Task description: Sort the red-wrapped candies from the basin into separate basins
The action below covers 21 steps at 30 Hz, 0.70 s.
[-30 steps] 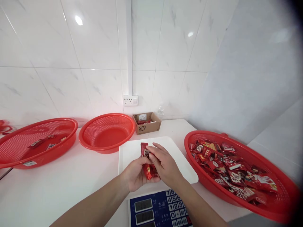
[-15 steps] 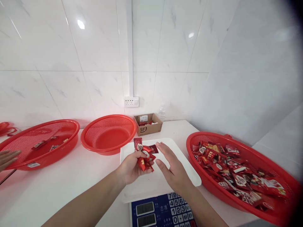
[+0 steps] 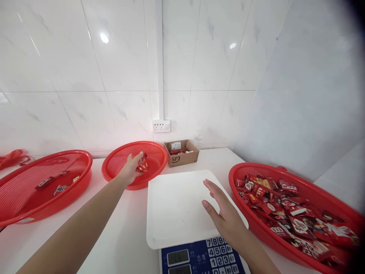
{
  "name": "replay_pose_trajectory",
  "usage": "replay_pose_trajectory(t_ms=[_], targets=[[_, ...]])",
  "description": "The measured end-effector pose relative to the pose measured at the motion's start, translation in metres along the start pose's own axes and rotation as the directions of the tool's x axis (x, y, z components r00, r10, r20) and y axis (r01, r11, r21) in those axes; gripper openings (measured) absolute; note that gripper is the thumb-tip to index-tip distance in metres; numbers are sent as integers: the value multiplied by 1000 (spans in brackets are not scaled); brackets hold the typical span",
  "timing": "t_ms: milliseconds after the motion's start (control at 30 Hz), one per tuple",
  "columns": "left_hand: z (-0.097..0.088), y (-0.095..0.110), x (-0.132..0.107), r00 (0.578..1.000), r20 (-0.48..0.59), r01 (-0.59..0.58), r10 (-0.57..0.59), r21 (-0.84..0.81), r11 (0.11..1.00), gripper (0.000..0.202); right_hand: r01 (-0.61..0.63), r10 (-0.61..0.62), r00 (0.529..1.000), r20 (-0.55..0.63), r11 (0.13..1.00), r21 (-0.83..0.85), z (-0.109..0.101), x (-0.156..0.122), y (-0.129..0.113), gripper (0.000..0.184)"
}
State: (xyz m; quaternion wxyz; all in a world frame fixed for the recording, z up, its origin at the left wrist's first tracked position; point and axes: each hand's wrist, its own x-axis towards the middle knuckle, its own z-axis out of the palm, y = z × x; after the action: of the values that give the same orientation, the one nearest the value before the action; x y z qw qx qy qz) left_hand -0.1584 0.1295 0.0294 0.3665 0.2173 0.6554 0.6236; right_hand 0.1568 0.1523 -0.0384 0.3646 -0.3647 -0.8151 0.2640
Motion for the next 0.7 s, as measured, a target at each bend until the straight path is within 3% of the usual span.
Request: replay_pose_trajectory(t_ms=[67,167,300,500,700], targets=[[-10,-10,3,996,-5,-81,85,238,968,75,-5,6,1000,15,1000,-11,1,-1,4,51],[-20,-29,1,972,128,-234,197,529,816,53,-20,21,999,35,999,-27,2,-2,10,52],[-26,-46,-8,936,308,-347,169,742,573,33,-20,22,998,55,999,-42,2,-4,13,52],[-33,-47,-9,939,316,-344,138,881,324,46,-33,39,997,69,996,-85,1,-7,14,53],[-55,-42,10,975,176,-206,139,949,240,53,-64,69,997,31,988,-142,-11,-14,31,55]])
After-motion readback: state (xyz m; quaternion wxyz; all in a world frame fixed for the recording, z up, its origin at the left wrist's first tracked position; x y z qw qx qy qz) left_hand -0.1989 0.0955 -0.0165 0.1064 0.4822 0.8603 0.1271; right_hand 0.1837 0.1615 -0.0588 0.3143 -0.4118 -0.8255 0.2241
